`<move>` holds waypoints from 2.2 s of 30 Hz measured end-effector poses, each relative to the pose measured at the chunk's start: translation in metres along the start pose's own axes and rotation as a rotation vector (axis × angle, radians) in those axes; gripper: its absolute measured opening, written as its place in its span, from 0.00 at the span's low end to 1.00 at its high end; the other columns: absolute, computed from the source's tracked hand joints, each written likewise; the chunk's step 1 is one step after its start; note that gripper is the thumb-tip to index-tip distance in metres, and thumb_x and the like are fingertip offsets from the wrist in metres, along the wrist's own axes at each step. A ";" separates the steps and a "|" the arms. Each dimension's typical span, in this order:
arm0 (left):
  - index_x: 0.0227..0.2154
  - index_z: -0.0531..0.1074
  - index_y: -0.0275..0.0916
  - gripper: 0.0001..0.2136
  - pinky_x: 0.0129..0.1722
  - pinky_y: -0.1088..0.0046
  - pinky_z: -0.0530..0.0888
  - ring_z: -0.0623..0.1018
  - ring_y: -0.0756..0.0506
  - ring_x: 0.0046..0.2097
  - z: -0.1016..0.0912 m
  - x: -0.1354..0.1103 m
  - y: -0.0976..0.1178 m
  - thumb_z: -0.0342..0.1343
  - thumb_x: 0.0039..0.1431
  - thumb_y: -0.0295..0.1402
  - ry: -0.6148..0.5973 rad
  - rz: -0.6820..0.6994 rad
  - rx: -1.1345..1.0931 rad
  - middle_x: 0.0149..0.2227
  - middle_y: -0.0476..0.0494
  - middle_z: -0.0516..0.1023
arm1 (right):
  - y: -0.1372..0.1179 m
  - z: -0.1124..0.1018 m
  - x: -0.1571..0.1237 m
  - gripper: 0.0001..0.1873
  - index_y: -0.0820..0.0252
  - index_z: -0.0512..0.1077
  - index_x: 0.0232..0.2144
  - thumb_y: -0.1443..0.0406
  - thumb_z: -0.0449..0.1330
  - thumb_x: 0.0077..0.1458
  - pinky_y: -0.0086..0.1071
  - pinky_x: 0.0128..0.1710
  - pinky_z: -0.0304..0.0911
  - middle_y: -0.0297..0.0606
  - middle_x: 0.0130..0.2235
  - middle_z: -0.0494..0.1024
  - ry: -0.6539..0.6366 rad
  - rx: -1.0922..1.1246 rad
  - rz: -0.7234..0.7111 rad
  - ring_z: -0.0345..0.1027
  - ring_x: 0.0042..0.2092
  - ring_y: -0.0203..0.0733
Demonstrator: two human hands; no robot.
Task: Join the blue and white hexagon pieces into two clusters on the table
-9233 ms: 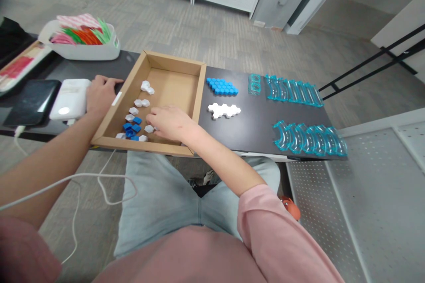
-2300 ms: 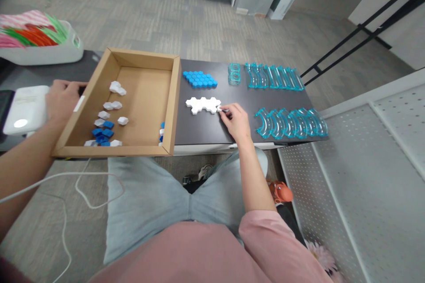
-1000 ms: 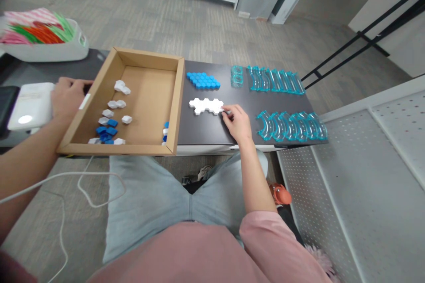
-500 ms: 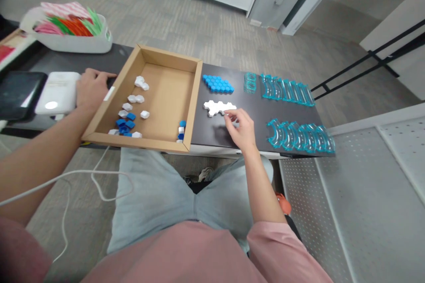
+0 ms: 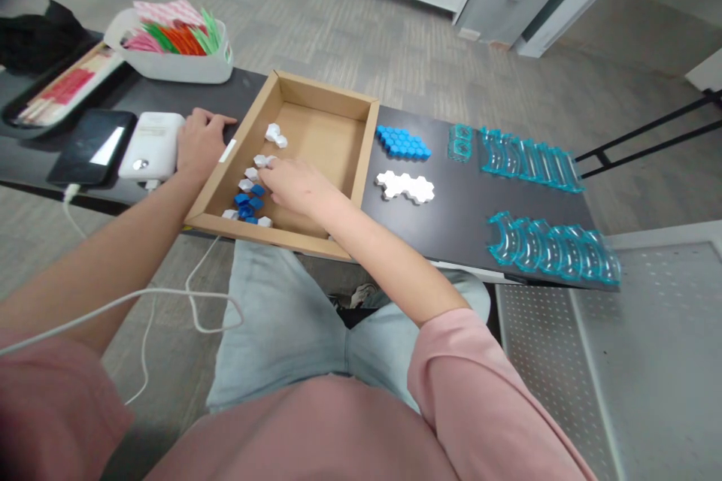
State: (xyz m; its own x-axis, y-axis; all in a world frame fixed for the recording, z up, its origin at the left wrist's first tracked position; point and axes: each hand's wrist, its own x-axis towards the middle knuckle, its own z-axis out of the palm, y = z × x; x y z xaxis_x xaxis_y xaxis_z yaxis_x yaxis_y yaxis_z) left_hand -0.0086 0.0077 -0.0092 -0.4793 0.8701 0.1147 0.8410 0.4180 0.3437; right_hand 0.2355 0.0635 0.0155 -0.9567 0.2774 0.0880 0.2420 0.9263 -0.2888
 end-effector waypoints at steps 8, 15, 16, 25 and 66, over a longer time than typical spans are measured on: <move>0.74 0.79 0.35 0.28 0.69 0.48 0.65 0.71 0.26 0.72 0.002 0.004 -0.004 0.49 0.83 0.42 0.004 -0.005 0.029 0.73 0.18 0.73 | 0.006 -0.030 -0.031 0.12 0.54 0.80 0.60 0.68 0.63 0.79 0.43 0.58 0.76 0.43 0.58 0.85 0.142 0.174 -0.008 0.80 0.57 0.52; 0.75 0.77 0.36 0.32 0.70 0.50 0.65 0.70 0.26 0.71 0.001 0.006 -0.006 0.46 0.83 0.50 -0.013 -0.027 0.066 0.73 0.20 0.72 | 0.071 -0.082 -0.112 0.19 0.47 0.81 0.65 0.49 0.65 0.81 0.47 0.54 0.81 0.43 0.58 0.81 0.504 0.323 0.038 0.79 0.57 0.53; 0.75 0.78 0.37 0.32 0.70 0.50 0.65 0.70 0.26 0.71 0.002 0.006 -0.006 0.46 0.83 0.51 -0.008 -0.030 0.070 0.73 0.21 0.72 | 0.088 -0.083 -0.125 0.23 0.45 0.81 0.65 0.44 0.64 0.81 0.46 0.52 0.81 0.42 0.57 0.80 0.583 0.349 0.077 0.79 0.56 0.53; 0.75 0.78 0.39 0.33 0.71 0.52 0.67 0.72 0.27 0.70 0.001 0.010 -0.011 0.43 0.84 0.52 -0.010 -0.059 0.114 0.71 0.24 0.74 | 0.191 -0.048 -0.180 0.29 0.46 0.83 0.56 0.33 0.66 0.76 0.47 0.47 0.85 0.41 0.48 0.77 0.874 0.439 0.298 0.80 0.48 0.49; 0.71 0.81 0.36 0.32 0.73 0.49 0.70 0.73 0.27 0.68 0.001 0.010 -0.009 0.45 0.82 0.51 0.048 -0.086 0.097 0.65 0.26 0.77 | 0.147 -0.027 -0.169 0.08 0.49 0.89 0.45 0.55 0.74 0.69 0.57 0.61 0.62 0.45 0.53 0.82 0.262 0.155 0.068 0.66 0.56 0.61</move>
State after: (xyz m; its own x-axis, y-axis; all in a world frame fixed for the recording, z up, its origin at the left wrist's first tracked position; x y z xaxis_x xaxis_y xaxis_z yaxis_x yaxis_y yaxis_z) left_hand -0.0209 0.0133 -0.0121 -0.5603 0.8174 0.1339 0.8154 0.5160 0.2623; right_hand 0.4369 0.1596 -0.0157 -0.8599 0.4124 0.3008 0.2572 0.8591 -0.4425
